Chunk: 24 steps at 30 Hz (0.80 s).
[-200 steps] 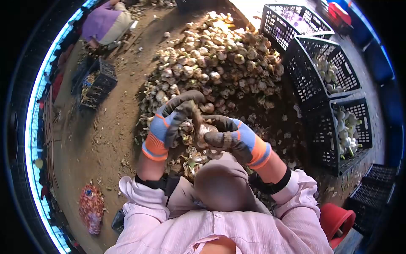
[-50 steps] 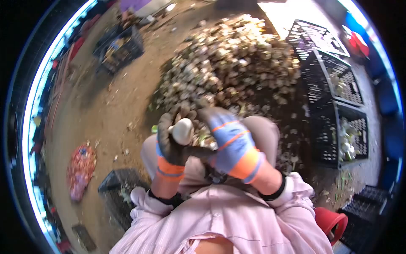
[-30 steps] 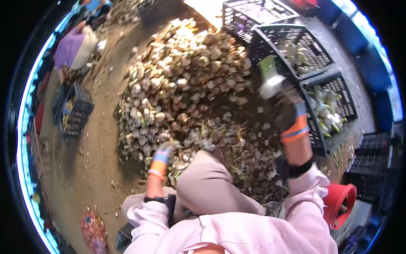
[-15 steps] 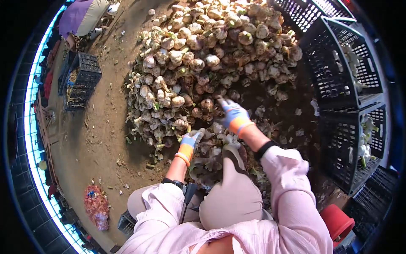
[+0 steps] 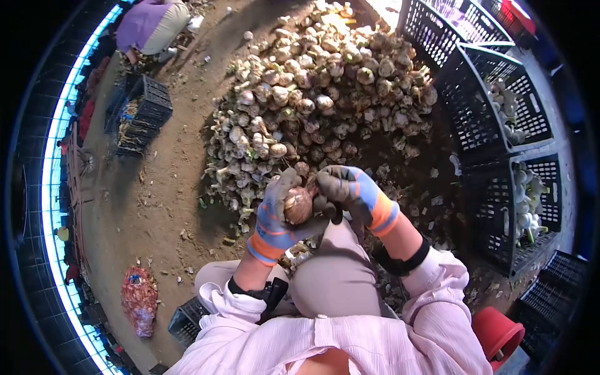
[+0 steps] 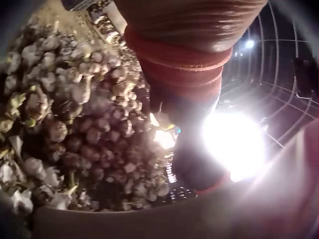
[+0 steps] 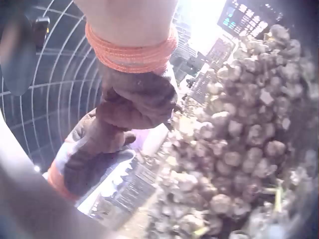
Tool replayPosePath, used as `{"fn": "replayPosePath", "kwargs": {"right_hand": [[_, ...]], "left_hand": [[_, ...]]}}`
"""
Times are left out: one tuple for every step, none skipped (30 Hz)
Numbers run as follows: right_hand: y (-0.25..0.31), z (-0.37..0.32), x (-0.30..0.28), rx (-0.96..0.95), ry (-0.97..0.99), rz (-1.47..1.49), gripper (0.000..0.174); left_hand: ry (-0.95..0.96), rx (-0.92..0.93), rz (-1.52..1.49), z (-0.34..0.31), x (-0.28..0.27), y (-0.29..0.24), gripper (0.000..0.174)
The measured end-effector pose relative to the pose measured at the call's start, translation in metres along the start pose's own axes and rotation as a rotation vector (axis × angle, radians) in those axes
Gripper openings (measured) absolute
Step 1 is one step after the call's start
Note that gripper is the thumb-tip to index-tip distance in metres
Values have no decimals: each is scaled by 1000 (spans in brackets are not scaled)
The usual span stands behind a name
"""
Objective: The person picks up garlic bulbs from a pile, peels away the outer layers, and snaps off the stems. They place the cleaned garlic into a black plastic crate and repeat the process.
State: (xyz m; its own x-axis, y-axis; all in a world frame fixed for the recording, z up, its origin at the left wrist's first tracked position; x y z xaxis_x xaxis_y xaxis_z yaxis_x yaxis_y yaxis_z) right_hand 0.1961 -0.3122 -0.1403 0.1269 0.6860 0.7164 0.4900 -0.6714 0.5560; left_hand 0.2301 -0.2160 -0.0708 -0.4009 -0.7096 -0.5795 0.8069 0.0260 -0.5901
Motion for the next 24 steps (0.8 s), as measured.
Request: {"fn": "replayPosePath", "kwargs": {"right_hand": [[1,-13,16,-25,-32,-82,23],[2,-25,31,-76,-64,-165,23],[1,-37,46,-125,-96,-245,22],[-2,-48,66,-164,-27,-217,24],[-6,-59,76,-152,-42,-237,25],[-3,-75,97,-128,-31,-280,23],[-3,-89,116,-104,-22,-324,21],[-6,-95,127,-190,21,-382,19],[-9,-102,139,-276,65,-439,18],[-17,-108,143,-236,64,-460,19],[-22,-114,151,-214,82,-409,19],[-26,-120,160,-192,99,-358,20],[-31,-124,166,-171,114,-308,20],[-31,-128,176,-229,188,-308,22],[-31,-130,181,-266,138,-412,23],[-31,-132,188,-302,87,-514,23],[-31,-133,193,-336,35,-614,24],[-24,-139,205,-527,39,-797,25],[-31,-138,204,-508,47,-770,24],[-37,-138,202,-492,56,-743,24],[-42,-139,202,-473,64,-718,24],[-57,-133,193,-291,63,-496,21],[-63,-133,194,-259,54,-419,20],[-68,-133,195,-227,45,-342,18]], "left_hand": [[-27,-71,-94,-3,-11,-14,88],[-86,5,-135,-4,-23,-34,87],[-142,78,-176,-5,-35,-54,86],[-156,57,-214,-9,-43,-66,81],[-171,34,-253,-13,-52,-81,76],[-186,10,-293,-16,-61,-96,72],[-270,-190,-537,-25,-65,-93,69],[-353,-390,-783,-37,-63,-93,66],[-432,-590,-1031,-52,-55,-94,63],[-411,-473,-898,-51,-70,-110,60],[-412,-485,-922,-59,-73,-116,61],[-412,-496,-948,-65,-76,-121,63],[-411,-506,-975,-71,-78,-126,65],[-438,-416,-966,-70,-84,-135,69],[-440,-426,-931,-73,-89,-141,69],[-441,-441,-898,-74,-95,-149,69],[-441,-457,-864,-78,-99,-153,69],[-361,-592,-995,-88,-87,-144,63],[-380,-579,-1027,-93,-89,-144,62],[-397,-564,-1058,-96,-91,-145,61],[-396,-581,-1124,-97,-92,-147,59],[-396,-599,-1189,-98,-93,-149,57],[-397,-618,-1254,-100,-94,-151,56],[-380,-630,-1212,-101,-97,-151,56]]}}
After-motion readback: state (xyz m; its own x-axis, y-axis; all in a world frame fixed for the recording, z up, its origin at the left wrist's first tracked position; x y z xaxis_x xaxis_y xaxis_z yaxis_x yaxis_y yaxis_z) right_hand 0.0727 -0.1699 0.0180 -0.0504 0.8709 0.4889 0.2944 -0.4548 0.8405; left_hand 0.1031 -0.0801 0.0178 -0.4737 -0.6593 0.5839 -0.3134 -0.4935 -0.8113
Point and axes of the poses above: each hand's wrist, its own z-axis towards the middle knuckle, its own x-axis out of the palm, y = z × x, the point moved 10 cm from there along z, towards the middle knuckle, and after that the axes turned 9 degrees about x, right-handed, at the moved point
